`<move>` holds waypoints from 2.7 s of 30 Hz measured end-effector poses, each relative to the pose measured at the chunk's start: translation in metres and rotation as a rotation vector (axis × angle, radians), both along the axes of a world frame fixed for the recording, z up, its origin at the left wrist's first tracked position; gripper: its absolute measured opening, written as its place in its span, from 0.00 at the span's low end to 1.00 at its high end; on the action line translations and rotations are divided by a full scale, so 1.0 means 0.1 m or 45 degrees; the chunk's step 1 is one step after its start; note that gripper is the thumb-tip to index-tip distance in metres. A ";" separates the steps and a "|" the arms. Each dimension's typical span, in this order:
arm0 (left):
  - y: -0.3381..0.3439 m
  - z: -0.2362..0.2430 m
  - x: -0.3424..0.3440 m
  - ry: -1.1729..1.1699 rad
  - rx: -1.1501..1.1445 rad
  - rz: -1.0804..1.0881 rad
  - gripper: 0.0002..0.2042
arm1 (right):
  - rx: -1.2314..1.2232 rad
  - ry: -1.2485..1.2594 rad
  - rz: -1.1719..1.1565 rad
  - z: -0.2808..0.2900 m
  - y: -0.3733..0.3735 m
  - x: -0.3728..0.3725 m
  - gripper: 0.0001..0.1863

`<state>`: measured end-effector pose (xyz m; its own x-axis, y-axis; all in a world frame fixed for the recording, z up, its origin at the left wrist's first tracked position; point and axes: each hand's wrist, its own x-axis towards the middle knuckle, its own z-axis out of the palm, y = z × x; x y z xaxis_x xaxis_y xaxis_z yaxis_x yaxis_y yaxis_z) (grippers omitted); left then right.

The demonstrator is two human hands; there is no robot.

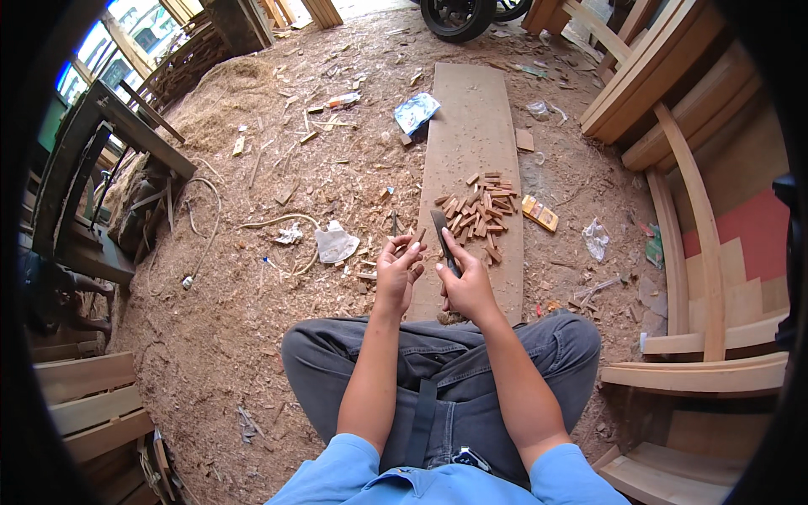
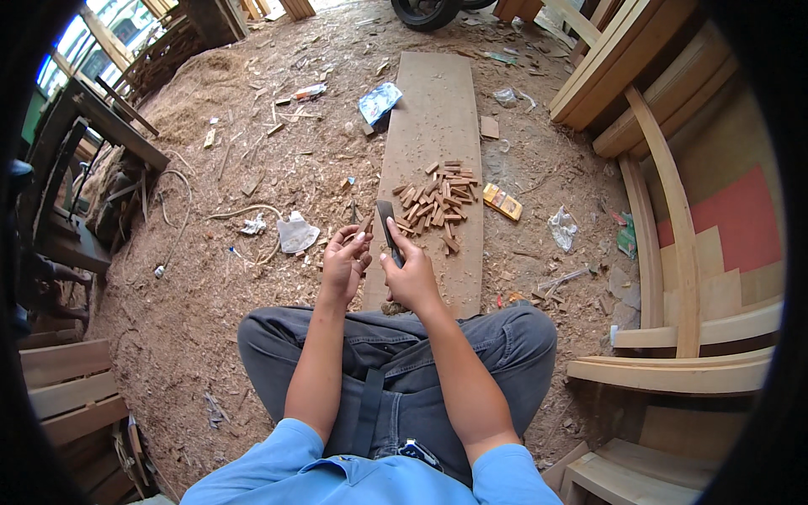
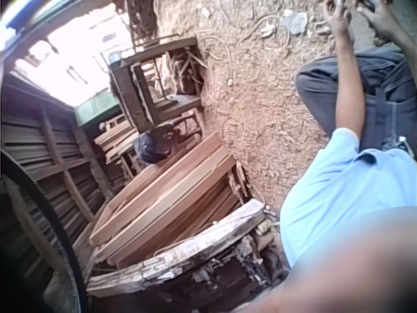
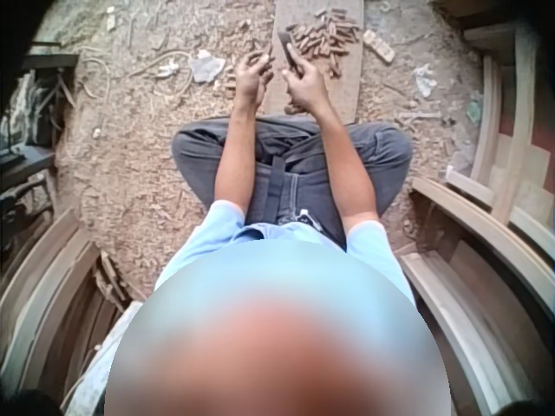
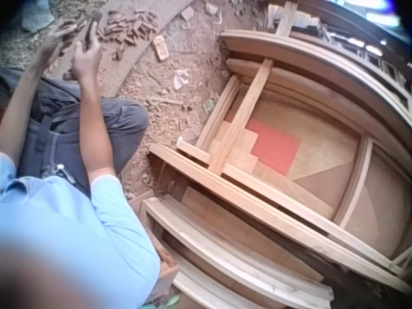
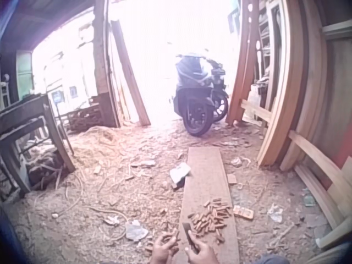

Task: The person sits on the floor and uses a knife to shave and shape small wooden pieces. They repeatedly pick up pieces, pare them with the blade, and place them back on a board.

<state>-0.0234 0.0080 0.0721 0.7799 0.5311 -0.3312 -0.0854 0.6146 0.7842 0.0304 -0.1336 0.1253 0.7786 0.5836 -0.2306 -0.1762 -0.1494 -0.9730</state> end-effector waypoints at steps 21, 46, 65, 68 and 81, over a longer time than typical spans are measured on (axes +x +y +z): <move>-0.02 -0.07 0.06 0.137 0.230 0.182 0.07 | -0.077 -0.036 0.109 -0.07 0.03 -0.05 0.34; 0.07 -0.09 0.03 0.033 -0.152 0.189 0.05 | -0.130 0.120 0.302 0.06 0.03 -0.10 0.34; 0.10 -0.06 0.01 -0.001 -0.145 0.115 0.04 | -0.057 0.143 0.219 0.03 0.05 -0.13 0.32; 0.11 -0.09 0.01 -0.033 -0.145 0.119 0.04 | -0.086 0.151 0.249 0.05 0.04 -0.12 0.32; 0.10 -0.10 0.04 0.000 -0.060 0.143 0.06 | -0.062 0.132 0.262 0.04 0.03 -0.13 0.32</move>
